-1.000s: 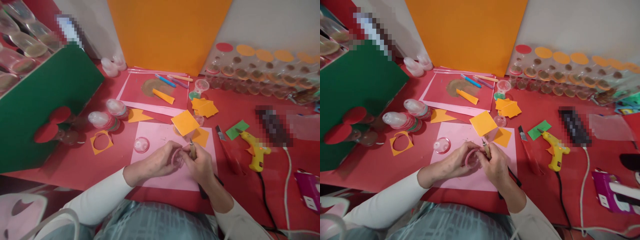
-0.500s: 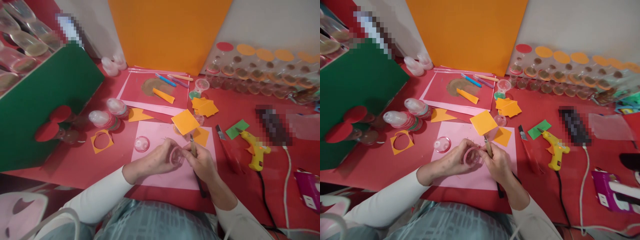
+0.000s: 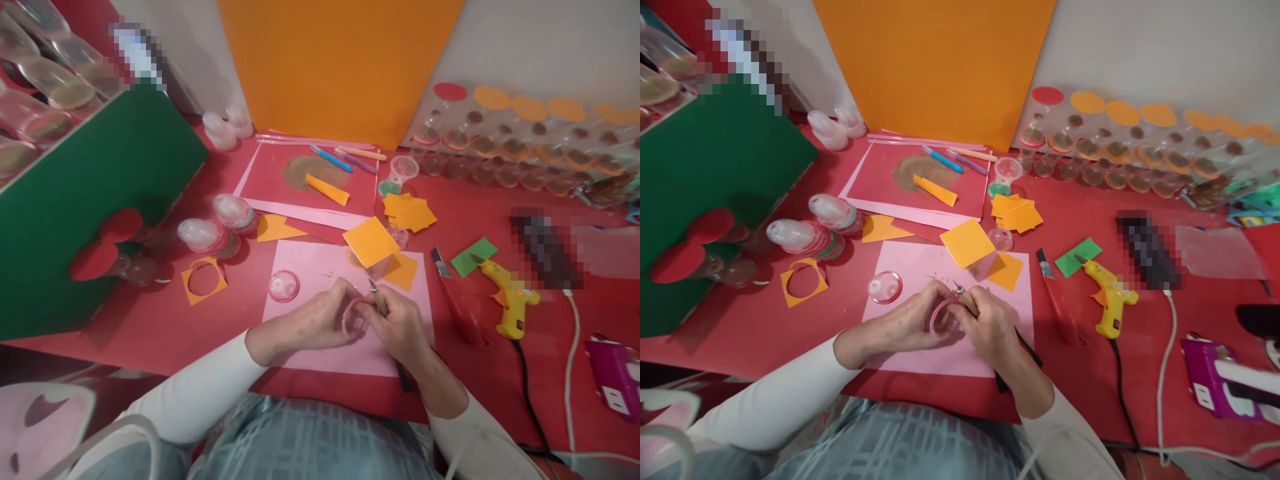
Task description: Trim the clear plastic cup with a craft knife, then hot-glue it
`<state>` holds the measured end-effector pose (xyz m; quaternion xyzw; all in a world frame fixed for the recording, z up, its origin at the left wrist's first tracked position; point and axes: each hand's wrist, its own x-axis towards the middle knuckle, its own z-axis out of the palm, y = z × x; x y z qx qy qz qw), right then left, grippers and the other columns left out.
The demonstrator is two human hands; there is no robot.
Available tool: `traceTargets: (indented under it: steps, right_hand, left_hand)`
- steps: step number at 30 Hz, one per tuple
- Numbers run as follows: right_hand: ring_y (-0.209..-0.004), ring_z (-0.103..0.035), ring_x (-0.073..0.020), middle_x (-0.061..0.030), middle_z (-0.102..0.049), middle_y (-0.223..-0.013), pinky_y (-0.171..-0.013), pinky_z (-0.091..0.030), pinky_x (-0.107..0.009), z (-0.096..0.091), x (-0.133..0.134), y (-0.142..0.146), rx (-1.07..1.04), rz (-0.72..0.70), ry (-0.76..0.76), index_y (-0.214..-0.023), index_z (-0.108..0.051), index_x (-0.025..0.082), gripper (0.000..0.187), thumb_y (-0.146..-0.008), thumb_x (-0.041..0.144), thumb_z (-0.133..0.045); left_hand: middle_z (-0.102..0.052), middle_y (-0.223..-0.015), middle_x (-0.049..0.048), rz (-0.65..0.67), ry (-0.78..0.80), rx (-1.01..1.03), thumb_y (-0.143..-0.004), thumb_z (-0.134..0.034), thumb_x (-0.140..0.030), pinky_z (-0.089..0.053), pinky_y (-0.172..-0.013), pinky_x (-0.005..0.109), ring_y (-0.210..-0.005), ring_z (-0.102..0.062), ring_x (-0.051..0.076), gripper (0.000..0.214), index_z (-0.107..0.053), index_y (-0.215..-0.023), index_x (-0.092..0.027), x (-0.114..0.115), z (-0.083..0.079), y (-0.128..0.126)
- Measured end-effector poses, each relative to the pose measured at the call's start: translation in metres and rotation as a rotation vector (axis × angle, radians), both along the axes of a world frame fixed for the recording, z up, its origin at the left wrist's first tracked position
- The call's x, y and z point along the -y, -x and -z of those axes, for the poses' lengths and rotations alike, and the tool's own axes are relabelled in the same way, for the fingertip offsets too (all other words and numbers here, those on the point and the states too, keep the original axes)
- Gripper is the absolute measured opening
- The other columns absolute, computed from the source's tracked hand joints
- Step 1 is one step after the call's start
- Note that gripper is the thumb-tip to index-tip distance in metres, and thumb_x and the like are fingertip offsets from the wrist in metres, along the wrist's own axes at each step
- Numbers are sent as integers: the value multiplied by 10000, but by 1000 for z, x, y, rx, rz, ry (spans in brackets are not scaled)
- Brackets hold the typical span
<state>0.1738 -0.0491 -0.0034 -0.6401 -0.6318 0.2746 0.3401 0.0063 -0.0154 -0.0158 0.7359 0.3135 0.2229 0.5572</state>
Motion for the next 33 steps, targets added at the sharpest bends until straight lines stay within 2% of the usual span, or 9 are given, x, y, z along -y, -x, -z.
traceTargets:
  steps: [4, 8, 15, 18, 21, 25, 27, 30, 33]
  right_hand:
    - [-431, -413, -97, 62, -441, -462, -443, -351, -216, -4, -2, -3, -60, -33, 79, -540, -449, 228, 415, -815, 511, -582]
    - [-402, -408, -103, 67, -441, -435, -421, -356, -223, -7, -3, -6, -192, -97, 199, -591, -529, 232, 331, -799, 477, -608]
    - [-352, -384, -106, 83, -423, -387, -388, -326, -226, -7, -1, -12, -337, -171, 355, -693, -574, 234, 212, -824, 399, -552]
    - [-359, -391, -109, 84, -411, -400, -396, -328, -226, -7, -1, -12, -302, -150, 330, -697, -555, 240, 216, -847, 389, -510]
    - [-390, -410, -107, 74, -429, -441, -425, -349, -223, -9, -2, -9, -242, -132, 233, -662, -512, 244, 249, -861, 392, -492]
    - [-432, -415, -94, 66, -456, -493, -447, -354, -215, -9, -4, -1, -152, -119, 142, -580, -398, 241, 357, -768, 452, -617]
    - [-433, -394, -92, 70, -422, -486, -442, -338, -215, -7, -4, 3, -101, -84, 128, -559, -346, 241, 388, -747, 432, -626]
    - [-431, -360, -97, 75, -347, -464, -446, -322, -222, -4, -3, 6, -60, -54, 90, -546, -317, 240, 376, -767, 398, -577]
    - [-437, -371, -101, 69, -359, -456, -456, -328, -226, -2, -2, 5, -78, -69, 95, -531, -329, 237, 376, -771, 394, -573]
  left_hand:
    - [-544, -712, -66, 70, 35, -46, -773, -636, -264, -396, -501, 208, -546, -526, 89, 360, -374, -1016, -223, -4, -6, 3]
    - [-544, -711, -67, 126, 64, -63, -791, -619, -272, -404, -507, 210, -555, -527, 88, 343, -369, -1021, -225, -7, -13, 5]
    - [-575, -747, -45, 111, 89, -16, -751, -670, -306, -416, -515, 211, -576, -536, 89, 374, -361, -946, -226, -11, -17, 8]
    - [-570, -761, -45, 93, 112, -50, -738, -685, -315, -420, -511, 205, -577, -528, 84, 385, -376, -950, -224, -12, -17, 10]
    - [-567, -757, -52, 87, 124, -54, -720, -705, -313, -415, -501, 196, -578, -525, 83, 420, -374, -963, -227, -12, -17, 10]
    - [-605, -821, -21, 135, 79, -3, -747, -645, -237, -446, -540, 211, -617, -563, 95, 418, -355, -1049, -220, -10, -15, 7]
    - [-631, -913, 20, 151, 45, 30, -729, -640, -190, -483, -593, 231, -683, -604, 115, 540, -333, -1173, -211, -10, -13, 5]
    - [-642, -941, 30, 164, 19, 14, -700, -661, -158, -504, -633, 244, -715, -625, 130, 825, -197, -1380, -213, -10, -12, 6]
    - [-638, -882, 8, 188, 12, -39, -702, -649, -177, -497, -614, 237, -662, -611, 123, 872, -162, -1425, -203, -11, -14, 6]
